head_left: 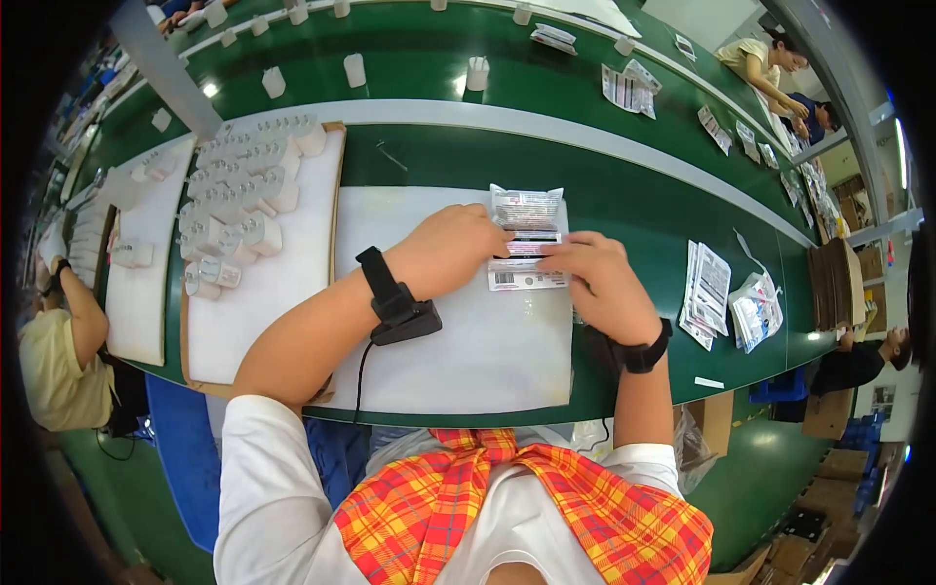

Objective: The person packages power adapters by hand, picking up an adapter and a plastic bag, sliding the adapter into the bag, and sealing the adhesive strip. They then place the packaged adapter onto the conveyor belt and repeat the process.

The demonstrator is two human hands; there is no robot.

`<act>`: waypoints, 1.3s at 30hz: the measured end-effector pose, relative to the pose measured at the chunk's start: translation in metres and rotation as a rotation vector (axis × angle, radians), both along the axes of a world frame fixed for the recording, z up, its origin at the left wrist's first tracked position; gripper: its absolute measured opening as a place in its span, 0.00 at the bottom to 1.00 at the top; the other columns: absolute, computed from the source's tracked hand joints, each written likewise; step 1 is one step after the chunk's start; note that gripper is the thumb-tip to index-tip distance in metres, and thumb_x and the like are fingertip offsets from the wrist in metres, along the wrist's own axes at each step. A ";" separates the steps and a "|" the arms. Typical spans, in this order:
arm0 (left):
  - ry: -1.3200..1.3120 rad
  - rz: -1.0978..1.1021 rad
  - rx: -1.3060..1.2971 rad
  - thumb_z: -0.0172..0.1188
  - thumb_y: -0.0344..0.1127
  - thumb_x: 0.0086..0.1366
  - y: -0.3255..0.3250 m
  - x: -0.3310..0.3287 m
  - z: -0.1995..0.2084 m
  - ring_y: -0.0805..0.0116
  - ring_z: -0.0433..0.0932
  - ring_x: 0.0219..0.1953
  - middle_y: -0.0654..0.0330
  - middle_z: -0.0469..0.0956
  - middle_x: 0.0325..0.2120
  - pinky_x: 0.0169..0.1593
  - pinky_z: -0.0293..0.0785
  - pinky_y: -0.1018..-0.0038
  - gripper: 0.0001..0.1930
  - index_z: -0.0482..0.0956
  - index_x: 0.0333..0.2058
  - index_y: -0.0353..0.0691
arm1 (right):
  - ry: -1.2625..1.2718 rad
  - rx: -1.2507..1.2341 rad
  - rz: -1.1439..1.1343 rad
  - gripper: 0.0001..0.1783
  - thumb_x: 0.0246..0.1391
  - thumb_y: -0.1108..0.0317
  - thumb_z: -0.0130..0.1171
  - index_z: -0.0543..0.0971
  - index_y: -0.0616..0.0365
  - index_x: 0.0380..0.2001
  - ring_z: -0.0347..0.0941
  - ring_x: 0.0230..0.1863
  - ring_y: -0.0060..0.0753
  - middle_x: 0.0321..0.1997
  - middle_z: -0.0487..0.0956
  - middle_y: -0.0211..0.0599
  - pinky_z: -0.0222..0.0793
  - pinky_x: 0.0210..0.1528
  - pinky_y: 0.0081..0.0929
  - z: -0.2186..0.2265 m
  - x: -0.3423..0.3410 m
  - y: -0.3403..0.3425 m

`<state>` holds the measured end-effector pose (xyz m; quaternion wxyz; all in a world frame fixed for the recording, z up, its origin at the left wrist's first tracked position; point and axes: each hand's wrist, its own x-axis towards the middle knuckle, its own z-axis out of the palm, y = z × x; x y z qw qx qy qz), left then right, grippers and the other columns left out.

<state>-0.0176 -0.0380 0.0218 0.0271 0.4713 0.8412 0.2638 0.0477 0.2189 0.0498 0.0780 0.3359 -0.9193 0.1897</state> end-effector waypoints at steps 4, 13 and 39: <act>-0.010 0.029 0.055 0.60 0.26 0.57 0.012 0.009 -0.002 0.54 0.75 0.42 0.57 0.79 0.33 0.48 0.73 0.62 0.06 0.81 0.35 0.39 | -0.310 -0.111 -0.112 0.13 0.50 0.73 0.62 0.84 0.58 0.41 0.78 0.40 0.49 0.41 0.82 0.43 0.74 0.45 0.37 0.000 0.005 -0.040; -0.140 0.007 0.091 0.60 0.26 0.57 0.007 0.004 -0.003 0.54 0.73 0.46 0.58 0.77 0.39 0.50 0.73 0.62 0.08 0.79 0.38 0.39 | -0.253 -0.099 -0.145 0.11 0.45 0.71 0.68 0.84 0.60 0.35 0.78 0.39 0.47 0.35 0.81 0.42 0.73 0.42 0.37 -0.003 0.009 -0.059; -0.128 -0.059 0.082 0.63 0.31 0.56 0.004 0.008 0.003 0.54 0.73 0.47 0.58 0.76 0.42 0.51 0.72 0.62 0.14 0.77 0.43 0.41 | -0.474 -0.710 -1.029 0.03 0.61 0.77 0.53 0.73 0.58 0.37 0.67 0.36 0.23 0.33 0.70 0.28 0.64 0.41 0.21 0.016 0.261 0.186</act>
